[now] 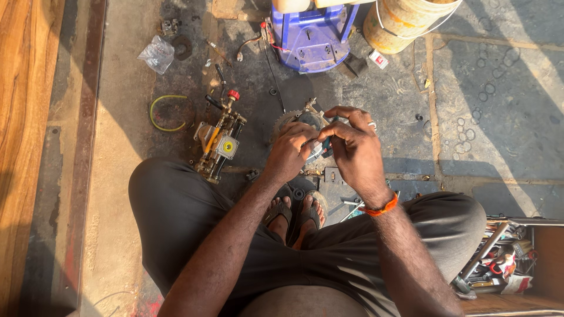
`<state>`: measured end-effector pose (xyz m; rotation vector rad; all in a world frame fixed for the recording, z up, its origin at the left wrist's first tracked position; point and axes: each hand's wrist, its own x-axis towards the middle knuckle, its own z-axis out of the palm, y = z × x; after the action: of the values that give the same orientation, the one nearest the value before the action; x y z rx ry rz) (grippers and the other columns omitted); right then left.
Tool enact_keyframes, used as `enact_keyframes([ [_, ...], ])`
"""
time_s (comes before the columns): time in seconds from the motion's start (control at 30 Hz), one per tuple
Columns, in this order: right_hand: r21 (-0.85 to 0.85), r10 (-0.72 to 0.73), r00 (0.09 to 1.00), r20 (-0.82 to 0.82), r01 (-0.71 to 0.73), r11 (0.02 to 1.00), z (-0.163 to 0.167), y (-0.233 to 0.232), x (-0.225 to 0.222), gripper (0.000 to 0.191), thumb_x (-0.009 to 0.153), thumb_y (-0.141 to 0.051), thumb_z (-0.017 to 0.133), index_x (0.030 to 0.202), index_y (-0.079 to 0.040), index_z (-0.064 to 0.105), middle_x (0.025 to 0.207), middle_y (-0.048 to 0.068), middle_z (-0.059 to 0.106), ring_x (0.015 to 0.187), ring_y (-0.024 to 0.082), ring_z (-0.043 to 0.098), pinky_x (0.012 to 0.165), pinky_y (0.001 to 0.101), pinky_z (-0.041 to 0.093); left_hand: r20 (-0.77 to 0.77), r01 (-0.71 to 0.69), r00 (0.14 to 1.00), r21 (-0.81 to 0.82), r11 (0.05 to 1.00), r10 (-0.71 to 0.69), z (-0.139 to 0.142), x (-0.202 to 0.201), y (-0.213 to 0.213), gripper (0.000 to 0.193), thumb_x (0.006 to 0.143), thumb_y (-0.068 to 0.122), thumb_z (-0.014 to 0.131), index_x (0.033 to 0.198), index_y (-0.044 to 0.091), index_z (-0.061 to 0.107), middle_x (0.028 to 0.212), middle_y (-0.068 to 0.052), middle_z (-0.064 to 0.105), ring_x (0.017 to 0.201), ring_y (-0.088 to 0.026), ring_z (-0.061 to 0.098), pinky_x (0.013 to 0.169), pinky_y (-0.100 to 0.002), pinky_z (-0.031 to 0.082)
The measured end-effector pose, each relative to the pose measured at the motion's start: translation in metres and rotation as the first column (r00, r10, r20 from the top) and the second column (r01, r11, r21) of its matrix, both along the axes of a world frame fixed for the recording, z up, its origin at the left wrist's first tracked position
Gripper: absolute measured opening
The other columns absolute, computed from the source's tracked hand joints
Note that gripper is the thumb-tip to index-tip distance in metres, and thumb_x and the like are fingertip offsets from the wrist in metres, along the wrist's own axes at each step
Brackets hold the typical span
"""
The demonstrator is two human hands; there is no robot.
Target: The person sits on the floor and uses a T-handle wrench and a screwdriver to loosen and remove bolts from a small engine. They remove the engine cover and place it aside, then continue to remove additional bolts from the engine block.
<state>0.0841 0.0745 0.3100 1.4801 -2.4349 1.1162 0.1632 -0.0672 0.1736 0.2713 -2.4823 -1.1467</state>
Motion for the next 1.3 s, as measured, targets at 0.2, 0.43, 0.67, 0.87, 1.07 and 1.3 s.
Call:
enact_keyframes([
  [0.2,0.002,-0.191,0.909,0.37,0.204,0.979,0.001,0.0,0.004,0.031,0.095,-0.008,0.079,0.123,-0.009,0.066,0.123,0.01,0.064,0.109,0.023,0.065,0.098,0.0384,0.056,0.02,-0.005,1.0,0.014,1.0,0.005,0.006,0.003,0.0,0.022,0.097,0.011,0.07,0.119,0.009,0.073,0.122,-0.007,0.07,0.129,-0.026,0.056,0.109,-0.045,0.047],
  [0.43,-0.013,0.076,0.997,0.026,-0.076,0.997,-0.005,0.003,-0.004,0.03,0.091,0.003,0.067,0.109,-0.021,0.071,0.135,0.009,0.066,0.126,0.03,0.061,0.104,0.0417,0.055,0.011,0.008,1.0,0.0,1.0,-0.008,0.002,0.001,0.0,0.023,0.097,0.01,0.069,0.119,0.009,0.073,0.121,-0.008,0.07,0.13,-0.026,0.056,0.109,-0.045,0.047],
  [0.67,0.042,-0.167,0.917,0.362,0.163,0.986,-0.008,0.004,0.0,0.039,0.094,-0.011,0.077,0.129,-0.01,0.059,0.128,0.007,0.063,0.12,0.024,0.064,0.103,0.0383,0.057,-0.015,-0.015,1.0,0.019,1.0,0.015,0.0,0.002,-0.002,0.017,0.099,0.011,0.07,0.116,0.006,0.074,0.12,-0.009,0.071,0.128,-0.027,0.058,0.11,-0.046,0.046],
  [0.87,0.001,0.041,0.976,0.216,-0.042,0.999,-0.008,0.003,-0.006,0.027,0.09,0.002,0.071,0.113,-0.012,0.072,0.128,0.004,0.071,0.125,0.023,0.066,0.103,0.0388,0.058,0.014,-0.008,1.0,0.033,0.999,0.007,0.004,-0.002,0.001,0.025,0.095,0.01,0.07,0.12,0.005,0.07,0.118,-0.01,0.069,0.126,-0.026,0.058,0.107,-0.045,0.048],
  [1.07,-0.042,-0.123,0.966,0.226,0.136,0.99,0.002,-0.001,0.004,0.03,0.09,-0.002,0.077,0.116,-0.01,0.067,0.126,0.013,0.065,0.115,0.026,0.063,0.097,0.0414,0.054,0.0,-0.016,1.0,0.039,0.999,0.016,0.007,-0.001,-0.001,0.019,0.097,0.015,0.071,0.114,0.009,0.073,0.118,-0.007,0.071,0.125,-0.024,0.059,0.106,-0.044,0.05],
  [1.3,0.017,0.08,0.979,0.186,-0.085,0.996,0.006,0.001,0.004,0.032,0.09,0.005,0.064,0.116,-0.012,0.072,0.126,0.006,0.074,0.126,0.024,0.067,0.108,0.0417,0.054,0.011,0.001,1.0,0.026,1.0,-0.001,0.006,-0.001,0.001,0.021,0.098,0.018,0.07,0.116,0.008,0.072,0.119,-0.009,0.07,0.127,-0.026,0.057,0.105,-0.045,0.049],
])
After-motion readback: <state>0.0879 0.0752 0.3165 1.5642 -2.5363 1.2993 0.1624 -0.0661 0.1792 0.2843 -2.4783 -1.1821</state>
